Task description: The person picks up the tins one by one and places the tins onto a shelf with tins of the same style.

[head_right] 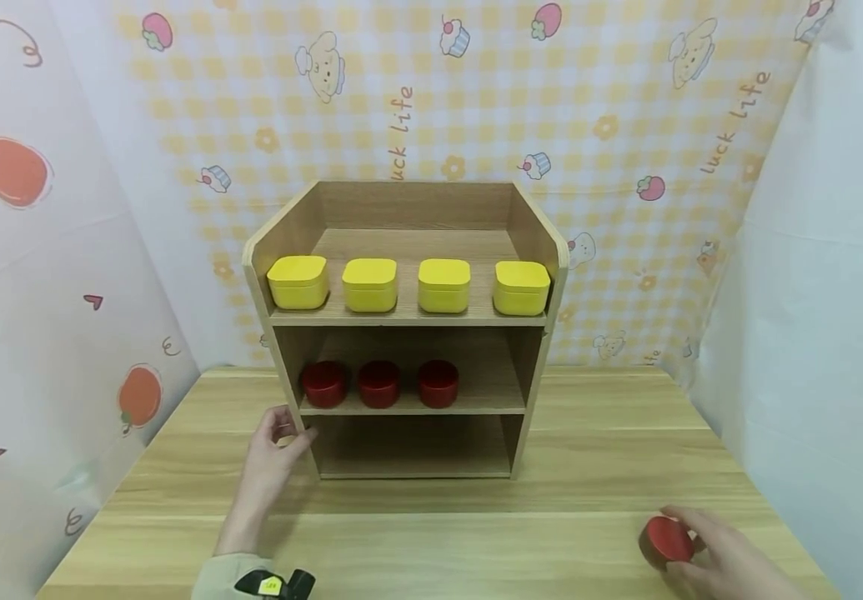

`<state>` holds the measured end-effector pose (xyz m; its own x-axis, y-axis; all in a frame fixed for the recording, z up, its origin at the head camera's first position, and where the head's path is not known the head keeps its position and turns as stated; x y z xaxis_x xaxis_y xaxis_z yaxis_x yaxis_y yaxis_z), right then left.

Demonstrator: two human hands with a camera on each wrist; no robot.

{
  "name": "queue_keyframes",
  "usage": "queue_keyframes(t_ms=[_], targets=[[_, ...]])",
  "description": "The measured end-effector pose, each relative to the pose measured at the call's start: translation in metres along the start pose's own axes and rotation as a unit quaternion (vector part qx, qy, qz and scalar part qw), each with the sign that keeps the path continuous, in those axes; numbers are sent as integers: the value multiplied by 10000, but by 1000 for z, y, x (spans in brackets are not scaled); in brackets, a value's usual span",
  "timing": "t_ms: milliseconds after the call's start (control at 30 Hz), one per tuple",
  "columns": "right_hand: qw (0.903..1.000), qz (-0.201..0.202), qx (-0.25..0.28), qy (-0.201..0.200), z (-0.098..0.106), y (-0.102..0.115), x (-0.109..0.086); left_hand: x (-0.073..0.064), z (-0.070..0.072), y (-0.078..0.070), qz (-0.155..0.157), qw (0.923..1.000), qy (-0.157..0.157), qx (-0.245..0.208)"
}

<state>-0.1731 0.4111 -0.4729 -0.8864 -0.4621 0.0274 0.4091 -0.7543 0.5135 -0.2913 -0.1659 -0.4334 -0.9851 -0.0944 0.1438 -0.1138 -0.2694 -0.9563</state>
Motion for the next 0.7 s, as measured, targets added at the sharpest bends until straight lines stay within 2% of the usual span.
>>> queue_keyframes(t_ms=[133, 233, 400, 533, 700], targets=[[9963, -632, 352, 453, -5, -7, 4, 0, 0, 1, 12, 10000, 0, 2], [9944, -779, 461, 548, -6, -6, 8, 0, 1, 1, 36, 10000, -1, -31], [9974, -418, 437, 400, -3, 4, 13, -2, 2, 0, 15, 10000, -45, -41], [9999, -53, 147, 66, -1, 15, 18, -2, 3, 1, 21, 10000, -89, -21], [9992, 187, -260, -247, 1, 31, 22, 0, 1, 2, 39, 10000, -37, 14]])
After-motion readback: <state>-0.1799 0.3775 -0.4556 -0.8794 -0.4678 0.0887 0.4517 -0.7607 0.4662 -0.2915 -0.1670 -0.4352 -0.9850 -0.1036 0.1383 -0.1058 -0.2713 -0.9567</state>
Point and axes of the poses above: each hand's wrist, its own x-axis towards the middle knuckle, its own z-axis out of the back of the hand, y = z × x, the point moved 8 cm from there along x, towards the middle knuckle, and after that the axes turned 3 degrees about y, right-handed, at the moved point
